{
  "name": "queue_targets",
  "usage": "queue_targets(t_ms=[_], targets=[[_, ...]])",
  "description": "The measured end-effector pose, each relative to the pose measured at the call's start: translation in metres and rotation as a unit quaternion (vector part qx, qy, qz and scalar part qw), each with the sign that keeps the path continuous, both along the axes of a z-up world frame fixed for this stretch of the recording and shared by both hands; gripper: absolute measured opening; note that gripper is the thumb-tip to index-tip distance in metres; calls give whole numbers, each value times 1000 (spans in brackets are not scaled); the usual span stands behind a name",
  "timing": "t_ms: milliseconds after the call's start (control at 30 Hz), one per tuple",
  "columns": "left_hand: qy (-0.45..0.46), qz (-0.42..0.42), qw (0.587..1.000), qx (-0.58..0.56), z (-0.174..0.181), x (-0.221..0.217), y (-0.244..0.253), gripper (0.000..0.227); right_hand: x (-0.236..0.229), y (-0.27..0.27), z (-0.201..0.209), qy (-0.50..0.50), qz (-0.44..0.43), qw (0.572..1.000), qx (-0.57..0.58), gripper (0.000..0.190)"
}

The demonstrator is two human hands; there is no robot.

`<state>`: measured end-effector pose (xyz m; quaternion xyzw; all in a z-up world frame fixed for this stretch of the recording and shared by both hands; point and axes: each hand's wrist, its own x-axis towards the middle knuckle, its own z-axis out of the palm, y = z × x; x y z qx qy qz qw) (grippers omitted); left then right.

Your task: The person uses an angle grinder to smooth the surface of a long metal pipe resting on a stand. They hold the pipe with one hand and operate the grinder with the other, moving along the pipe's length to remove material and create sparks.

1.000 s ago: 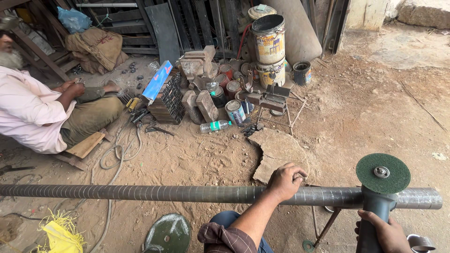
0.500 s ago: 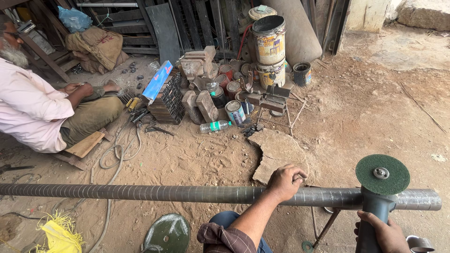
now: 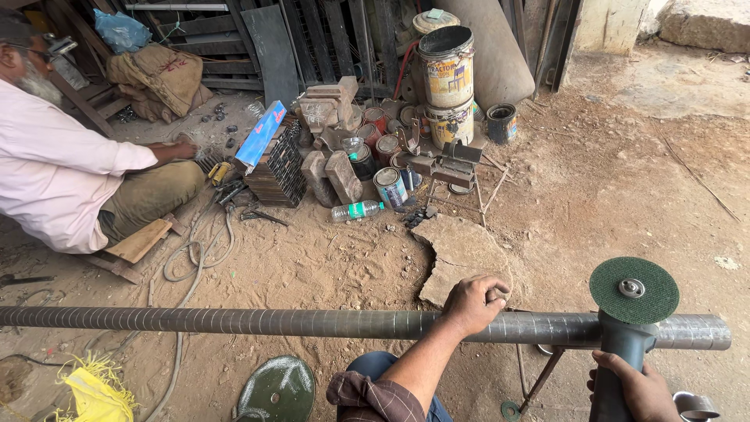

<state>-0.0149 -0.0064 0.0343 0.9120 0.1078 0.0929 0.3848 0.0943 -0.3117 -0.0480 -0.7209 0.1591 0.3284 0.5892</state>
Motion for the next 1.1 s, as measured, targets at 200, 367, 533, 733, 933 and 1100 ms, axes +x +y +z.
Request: queue_targets(t_ms=[200,367,533,733,933,1100], targets=[[-67,-11,998,-15,-4,0,0,14,3,-1,-4,-2,0,1000,7,63],[-54,-9,998,0,2,-2,1,6,2,0,-3,0,-1,1000,5,64],[-36,-1,999,-14,9,-4,-1,6,1,1,0,9,-4,1000,-2,66],[-30,-1,999,-17,11,-5,-2,5,1,1,-1,-1,3,1000,-3,67],[-31,-4,999,-11,10,-4,-1,5,0,0,-1,-4,0,1000,10,66],[-39,-3,999,-11,12,-4,-2,5,-1,1,0,1,-8,1000,8,65]])
